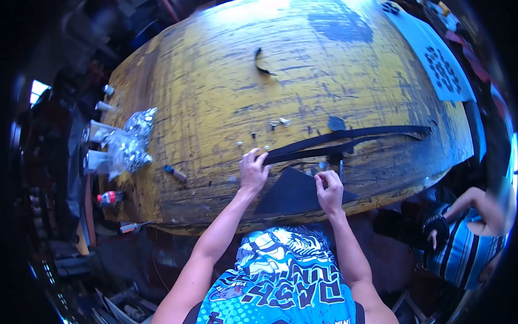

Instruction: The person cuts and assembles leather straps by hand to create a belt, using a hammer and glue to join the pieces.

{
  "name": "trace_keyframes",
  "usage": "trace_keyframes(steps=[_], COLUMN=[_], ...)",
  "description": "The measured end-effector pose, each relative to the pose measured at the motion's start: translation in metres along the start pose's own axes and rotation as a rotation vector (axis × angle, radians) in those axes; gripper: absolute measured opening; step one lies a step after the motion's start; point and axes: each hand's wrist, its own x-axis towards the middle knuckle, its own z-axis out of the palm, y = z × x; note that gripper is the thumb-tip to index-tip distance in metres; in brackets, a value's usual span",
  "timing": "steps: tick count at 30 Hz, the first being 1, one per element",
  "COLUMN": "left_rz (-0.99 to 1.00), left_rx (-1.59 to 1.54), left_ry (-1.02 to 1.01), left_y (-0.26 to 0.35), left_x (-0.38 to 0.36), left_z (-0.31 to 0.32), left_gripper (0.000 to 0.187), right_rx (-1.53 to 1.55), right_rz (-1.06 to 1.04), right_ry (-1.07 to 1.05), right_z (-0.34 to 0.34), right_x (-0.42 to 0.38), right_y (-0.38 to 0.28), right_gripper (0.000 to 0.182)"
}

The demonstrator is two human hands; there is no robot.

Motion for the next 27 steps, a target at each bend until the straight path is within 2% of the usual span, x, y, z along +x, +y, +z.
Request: trace_keyframes(steps=[1,3,6,7,9,10,12,13,17,20,23,24,27], left_rz=[-0.037,0.051,-0.242,-0.162,-0.316,-0.318,-0.324,-0.237,0.176,0.37,0.4,0.456,0.402], left_rx=[-0.045,-0.047,-0.688,-0.803,-0.909,-0.85,-0.734,-0.674,-0.336,-0.122,0.055,0.069,0.076], left_ry=[-0.021,0.035,-0.198,-0.148,-0.293,-0.233,-0.123,-0.091,0.033,0.005,-0.265,-0.237,-0.284], left_y=[0.001,-0.003,-0.01,-0.013,-0.021,-0.026,-0.035,-0.038,-0.023,-0.006,0.004,0.003,-0.001], left_x=[0.005,0.008,-0.004,-0.012,-0.02,-0.017,-0.009,0.001,0.075,0.131,0.162,0.166,0.172], left_z=[0.0,-0.004,-0.005,-0.009,-0.023,-0.027,-0.034,-0.033,-0.021,0.011,0.021,0.023,0.026], left_gripper=[0.041,0.032,0.024,0.021,0.022,0.024,0.027,0.028,0.032,0.036,0.036,0.029,0.022], right_rx=[0.003,-0.08,-0.276,-0.353,-0.28,-0.282,-0.143,-0.074,0.068,0.149,0.2,0.243,0.376], right_rz=[-0.031,-0.222,-0.483,-0.568,-0.456,-0.305,-0.147,-0.07,-0.018,0.098,0.137,0.161,0.22], right_ry=[-0.046,-0.105,-0.115,-0.112,-0.402,-0.598,-0.599,-0.6,-0.539,-0.525,-0.52,-0.517,-0.502], right_z=[0.009,0.03,0.063,0.071,0.083,0.083,0.076,0.071,0.046,0.028,0.016,0.014,0.01], right_x=[0.01,0.031,0.05,0.052,0.056,0.06,0.059,0.058,0.053,0.048,0.045,0.044,0.042], right_y=[-0.011,-0.029,-0.059,-0.065,-0.068,-0.067,-0.074,-0.077,-0.084,-0.103,-0.099,-0.096,-0.091], right_gripper=[0.007,0.011,0.018,0.02,0.022,0.021,0.019,0.018,0.017,0.015,0.013,0.013,0.012])
